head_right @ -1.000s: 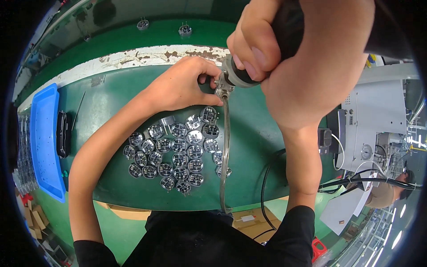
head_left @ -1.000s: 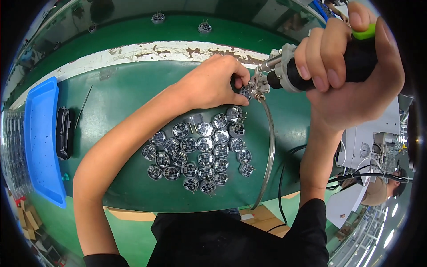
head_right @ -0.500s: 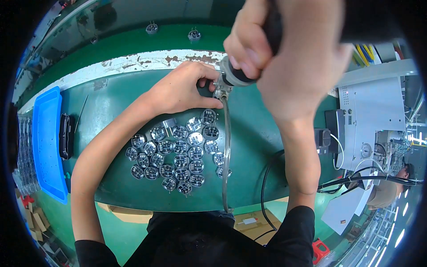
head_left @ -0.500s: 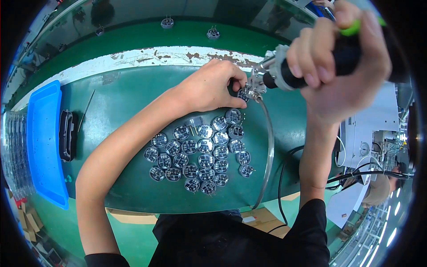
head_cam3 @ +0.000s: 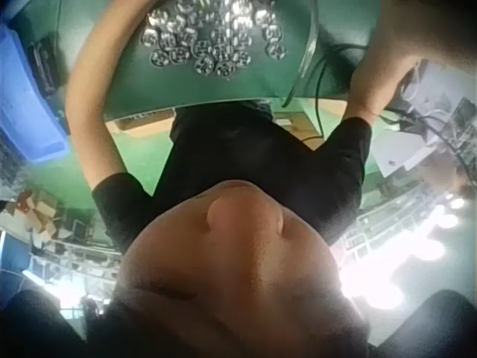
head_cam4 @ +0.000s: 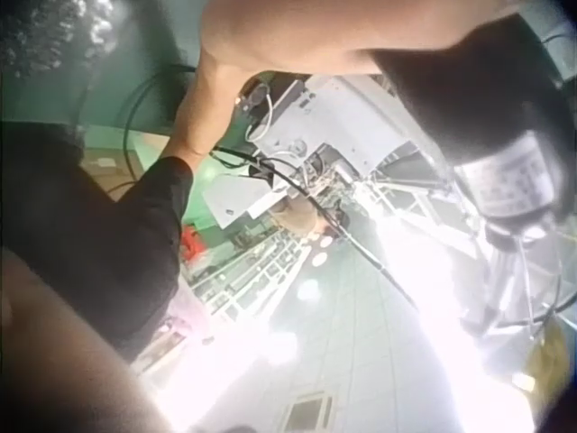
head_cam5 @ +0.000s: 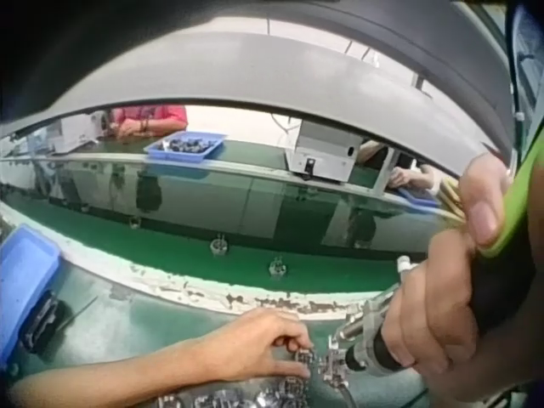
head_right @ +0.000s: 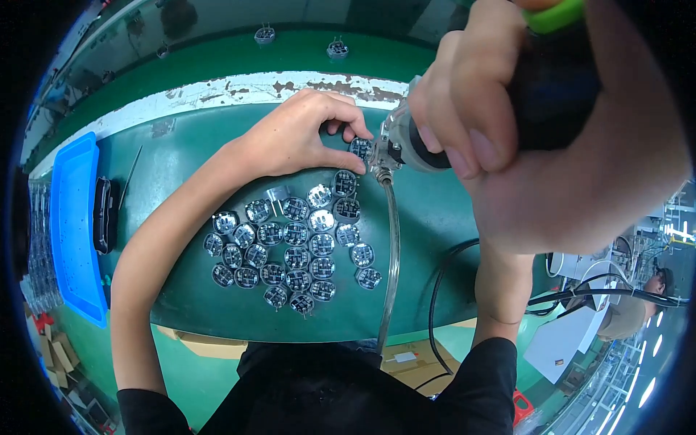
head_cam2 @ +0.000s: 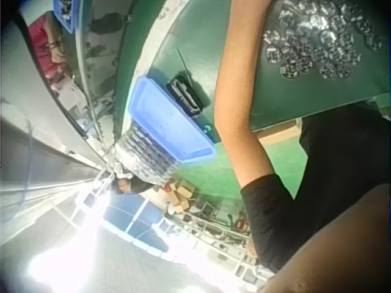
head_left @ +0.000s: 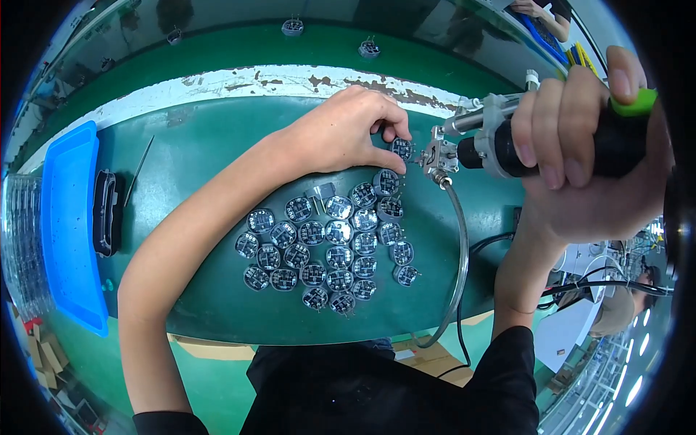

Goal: The person assembles small plastic and electronic components by hand using a pneumatic assembly tool, taking parts from a tray and placing finished components into another tray.

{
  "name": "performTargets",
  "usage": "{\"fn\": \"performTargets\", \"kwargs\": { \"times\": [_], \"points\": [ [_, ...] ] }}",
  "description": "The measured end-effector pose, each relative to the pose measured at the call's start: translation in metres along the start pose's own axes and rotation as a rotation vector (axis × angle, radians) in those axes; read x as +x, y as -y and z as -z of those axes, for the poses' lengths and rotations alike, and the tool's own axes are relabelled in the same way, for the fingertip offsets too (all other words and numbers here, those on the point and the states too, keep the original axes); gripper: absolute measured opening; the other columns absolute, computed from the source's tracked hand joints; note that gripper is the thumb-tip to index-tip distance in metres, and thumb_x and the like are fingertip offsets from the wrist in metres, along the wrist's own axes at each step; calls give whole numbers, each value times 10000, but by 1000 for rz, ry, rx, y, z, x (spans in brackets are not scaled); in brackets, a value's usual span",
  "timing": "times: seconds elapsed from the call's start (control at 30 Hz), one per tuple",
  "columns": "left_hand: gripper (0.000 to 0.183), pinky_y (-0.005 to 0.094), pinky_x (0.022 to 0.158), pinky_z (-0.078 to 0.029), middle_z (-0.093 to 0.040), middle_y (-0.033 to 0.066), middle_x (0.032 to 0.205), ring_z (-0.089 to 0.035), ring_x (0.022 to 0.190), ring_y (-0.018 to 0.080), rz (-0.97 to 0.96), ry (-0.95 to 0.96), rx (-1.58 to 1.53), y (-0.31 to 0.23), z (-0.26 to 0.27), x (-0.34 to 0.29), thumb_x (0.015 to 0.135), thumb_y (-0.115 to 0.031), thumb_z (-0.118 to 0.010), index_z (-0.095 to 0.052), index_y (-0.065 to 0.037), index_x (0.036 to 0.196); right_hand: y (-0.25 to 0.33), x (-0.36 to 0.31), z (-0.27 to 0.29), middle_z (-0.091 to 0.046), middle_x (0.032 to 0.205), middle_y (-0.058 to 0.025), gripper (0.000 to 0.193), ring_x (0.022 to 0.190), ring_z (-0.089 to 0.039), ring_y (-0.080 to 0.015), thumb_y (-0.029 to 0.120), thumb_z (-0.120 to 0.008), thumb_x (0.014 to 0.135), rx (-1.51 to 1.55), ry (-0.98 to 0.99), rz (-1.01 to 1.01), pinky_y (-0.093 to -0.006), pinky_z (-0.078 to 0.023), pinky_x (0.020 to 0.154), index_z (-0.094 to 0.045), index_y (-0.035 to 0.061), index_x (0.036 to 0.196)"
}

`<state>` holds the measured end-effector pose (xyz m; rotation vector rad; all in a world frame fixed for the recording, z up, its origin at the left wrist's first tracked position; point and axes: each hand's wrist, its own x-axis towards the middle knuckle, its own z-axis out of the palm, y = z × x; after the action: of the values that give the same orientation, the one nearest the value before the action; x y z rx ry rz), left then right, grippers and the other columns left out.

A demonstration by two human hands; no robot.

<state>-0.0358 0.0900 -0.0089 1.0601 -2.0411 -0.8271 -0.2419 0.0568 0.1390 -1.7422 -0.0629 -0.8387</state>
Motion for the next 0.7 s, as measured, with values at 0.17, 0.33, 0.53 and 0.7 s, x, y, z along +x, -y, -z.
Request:
{"fn": "performTargets", "kwargs": {
  "times": [0.17, 0.33, 0.53, 0.7],
  "points": [
    [343, 351, 742, -510, -636, 67, 829, -625, 814, 226, 1, 3, -1, -2, -1, 2, 735, -205, -890, -723, -16, 967, -1, 0, 1, -445, 617, 14, 376, 472, -434, -108, 408, -270, 1046, -41, -1, 4, -280, -429, 550, -431, 78, 1125],
    [338, 358, 735, -506, -627, 70, 825, -607, 802, 228, 15, 1, 4, -3, -1, 1, 738, -203, -891, -714, -15, 956, -6, 2, -1, -432, 604, 21, 383, 457, -414, -104, 409, -279, 1041, -32, -14, 10, -280, -419, 537, -442, 70, 1115],
    [339, 360, 731, -509, -628, 76, 824, -608, 796, 231, 10, -1, -1, -2, -1, 1, 735, -200, -893, -713, -10, 951, -8, 2, -6, -395, 575, 34, 397, 427, -357, -95, 412, -280, 1043, -51, -135, -31, -265, -384, 512, -466, 64, 1076],
    [337, 362, 726, -511, -631, 81, 819, -610, 789, 231, 23, 5, 0, -3, -1, 2, 735, -197, -891, -709, -5, 943, -12, 6, -5, -353, 543, 45, 380, 421, -324, -88, 384, -281, 1068, -4, -180, -65, -263, -364, 496, -489, 67, 1045]
  ]
}}
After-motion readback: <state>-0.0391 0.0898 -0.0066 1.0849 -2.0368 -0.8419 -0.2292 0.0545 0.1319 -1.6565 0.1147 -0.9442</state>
